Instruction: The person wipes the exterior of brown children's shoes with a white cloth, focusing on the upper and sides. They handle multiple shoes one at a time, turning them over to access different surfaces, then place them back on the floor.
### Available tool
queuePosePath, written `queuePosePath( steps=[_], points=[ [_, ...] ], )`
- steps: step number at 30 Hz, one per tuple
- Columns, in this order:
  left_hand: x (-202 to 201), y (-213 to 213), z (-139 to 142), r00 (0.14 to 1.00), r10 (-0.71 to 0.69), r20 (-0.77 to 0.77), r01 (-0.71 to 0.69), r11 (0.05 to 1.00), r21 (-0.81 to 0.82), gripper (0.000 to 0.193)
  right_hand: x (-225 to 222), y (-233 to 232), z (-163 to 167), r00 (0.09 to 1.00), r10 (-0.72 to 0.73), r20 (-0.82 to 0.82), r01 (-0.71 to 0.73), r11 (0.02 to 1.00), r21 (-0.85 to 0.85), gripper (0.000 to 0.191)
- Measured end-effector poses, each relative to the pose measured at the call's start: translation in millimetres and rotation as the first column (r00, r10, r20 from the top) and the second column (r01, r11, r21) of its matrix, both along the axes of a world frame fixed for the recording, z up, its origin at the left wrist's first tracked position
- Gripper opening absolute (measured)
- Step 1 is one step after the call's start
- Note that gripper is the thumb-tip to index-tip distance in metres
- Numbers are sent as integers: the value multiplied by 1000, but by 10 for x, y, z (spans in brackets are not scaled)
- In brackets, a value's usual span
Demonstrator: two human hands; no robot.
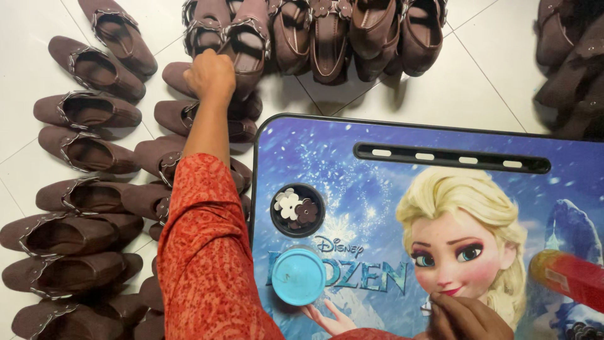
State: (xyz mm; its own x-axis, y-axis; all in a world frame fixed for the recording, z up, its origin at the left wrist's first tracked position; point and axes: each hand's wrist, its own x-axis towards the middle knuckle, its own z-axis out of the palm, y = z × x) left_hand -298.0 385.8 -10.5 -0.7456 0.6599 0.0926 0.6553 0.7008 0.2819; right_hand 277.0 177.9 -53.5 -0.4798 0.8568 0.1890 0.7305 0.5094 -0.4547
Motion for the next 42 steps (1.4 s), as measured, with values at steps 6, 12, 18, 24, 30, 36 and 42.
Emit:
queuePosePath(
  steps=[6,12,18,24,30,36,42],
  points=[
    [-194,-178,-146,992,32,-126,-9,983,181,30,-103,21,146,1000,-4,-16,4,1000,0,27],
    [-478,-605,-90,984,-32,-176,85,948,306,25,-167,51,371,999,14,-46,-17,997,-72,26],
    [8,-1493,775,897,-372,-240,431,857,282,17,-102,11,571,992,106,-70,-104,994,35,26],
    [1561,-1988,1907,815,-579,28,539,774,332,21,71,-61,769,978,162,-132,-159,987,38,30],
    [2916,-2096,2306,619,-785,8,763,604,231,15,437,-207,942,931,101,-351,-143,985,-96,26],
    [3760,-1985,2001,544,-835,-83,834,528,160,12,1158,-407,1169,829,-38,-557,-155,943,-296,23],
    [4252,-2019,1524,579,-806,-123,815,568,115,13,1788,-509,1392,762,-168,-625,-92,928,-361,20]
  ],
)
